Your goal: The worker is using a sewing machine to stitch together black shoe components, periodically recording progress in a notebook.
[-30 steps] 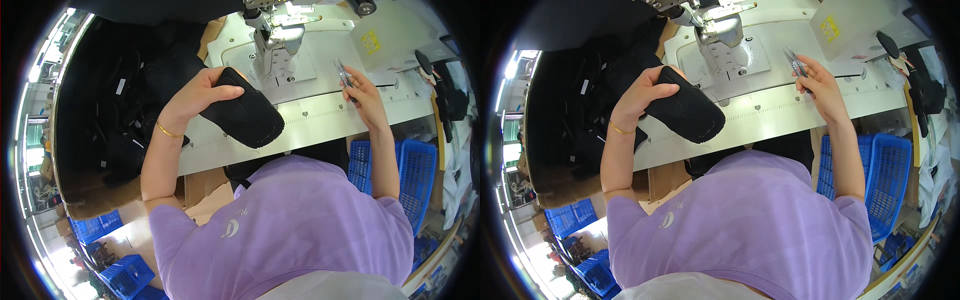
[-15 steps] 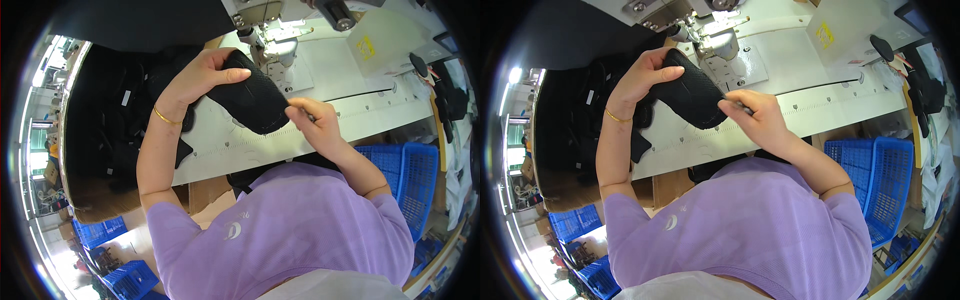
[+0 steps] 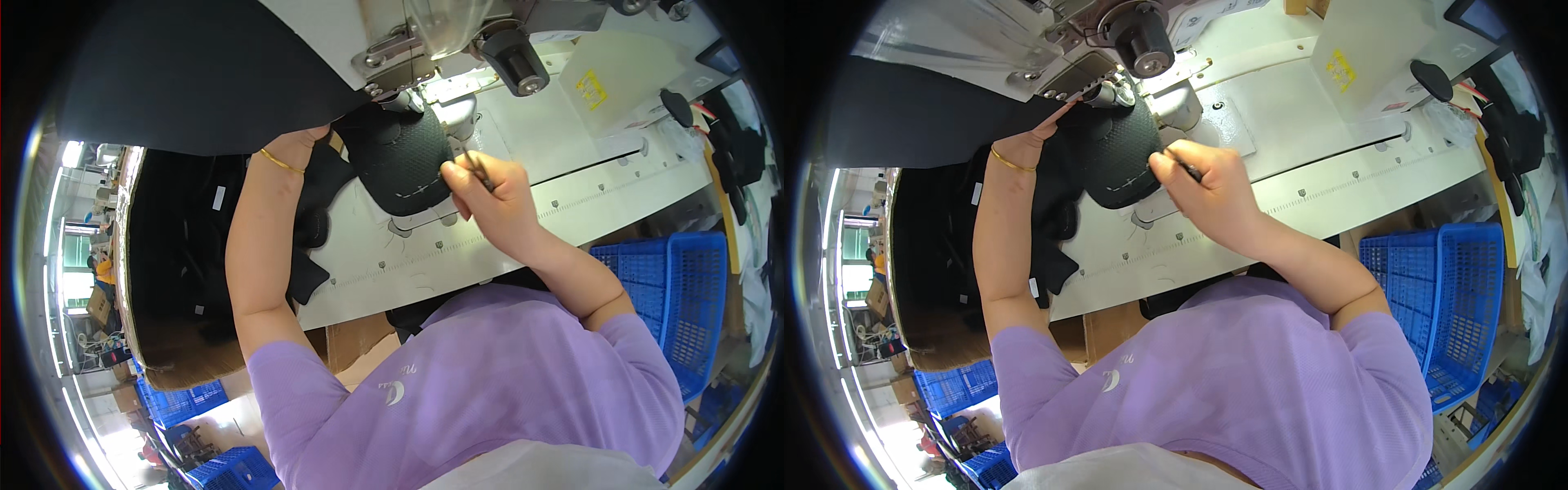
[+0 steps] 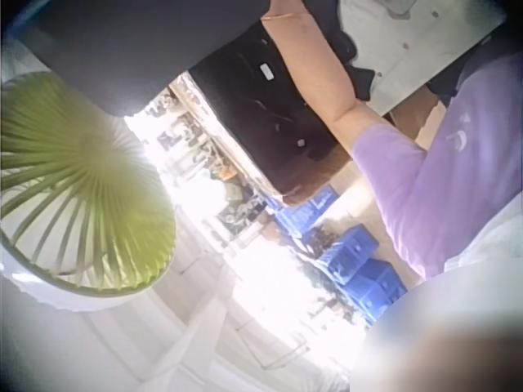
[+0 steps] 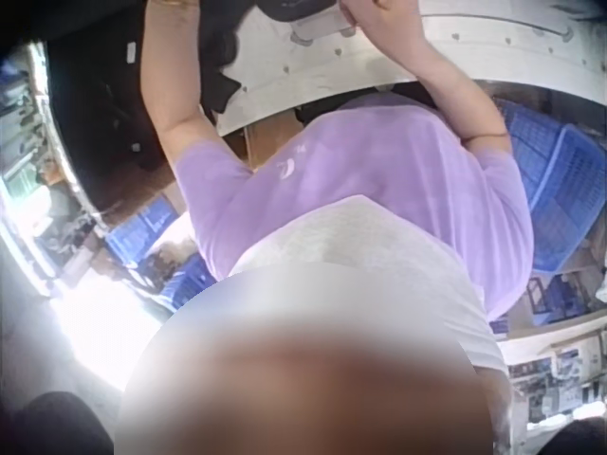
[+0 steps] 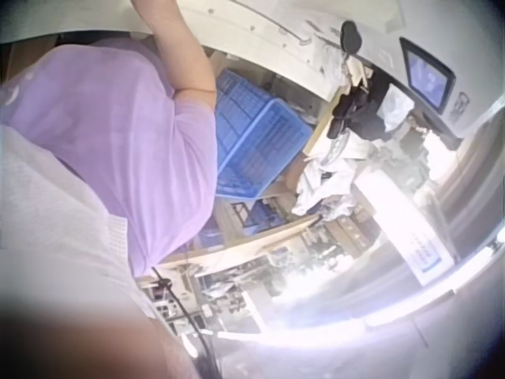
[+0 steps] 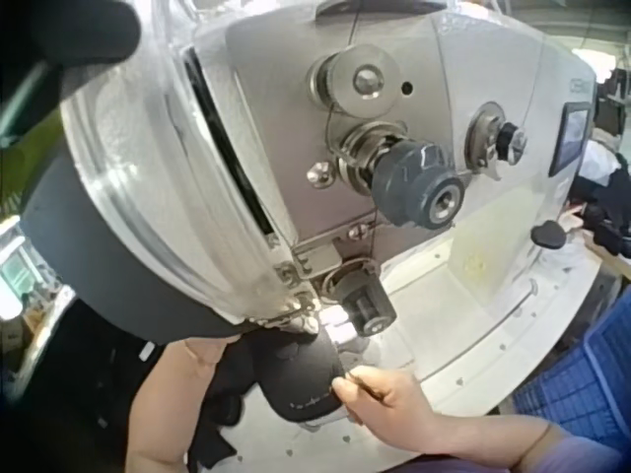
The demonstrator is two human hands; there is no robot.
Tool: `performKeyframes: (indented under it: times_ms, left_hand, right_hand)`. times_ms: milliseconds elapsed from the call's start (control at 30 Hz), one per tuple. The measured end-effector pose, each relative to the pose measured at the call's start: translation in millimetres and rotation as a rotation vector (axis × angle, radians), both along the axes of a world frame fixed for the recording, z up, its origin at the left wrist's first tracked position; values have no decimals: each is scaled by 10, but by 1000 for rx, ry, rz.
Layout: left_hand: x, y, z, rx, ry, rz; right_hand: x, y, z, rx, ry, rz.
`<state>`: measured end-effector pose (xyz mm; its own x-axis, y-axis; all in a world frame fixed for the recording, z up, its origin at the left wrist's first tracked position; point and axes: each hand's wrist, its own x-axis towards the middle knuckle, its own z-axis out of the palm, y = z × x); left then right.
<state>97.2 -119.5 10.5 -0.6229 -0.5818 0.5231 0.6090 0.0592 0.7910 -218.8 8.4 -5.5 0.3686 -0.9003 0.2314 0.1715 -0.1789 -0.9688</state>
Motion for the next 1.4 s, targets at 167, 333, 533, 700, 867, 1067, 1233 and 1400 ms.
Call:
performKeyframes:
  times_ms: [167, 333, 533, 700, 867, 1067, 1233, 1400]
  left_hand:
    - [-254, 250, 289, -653, -1757, 1045]
    - [-936, 952, 29, -704, -417, 1903]
    - [-1005, 1257, -94, -1734, -895, 1502]
    - [-1073, 1189, -130, -1726, -799, 1471]
    - [-1043, 1117, -130, -1752, -807, 1507]
    - [-996, 1046, -167, -1699, -839, 1511]
    - [-949, 960, -208, -1681, -820, 1529]
    - [-1006, 972, -232, -1642, -902, 1612]
  right_hand:
    - [7, -39, -54, -81, 45, 2]
    - [-28, -81, -46, -72, 9, 36]
    - [-48, -18, 18, 40, -19, 71]
    - [-23, -54, 20, -19, 39, 19]
    - [14, -110, 48, -31, 39, 10]
    - [95, -180, 35, -67, 28, -33]
    - [144, -250, 39, -97, 34, -67]
    - [161, -235, 58, -27, 33, -88]
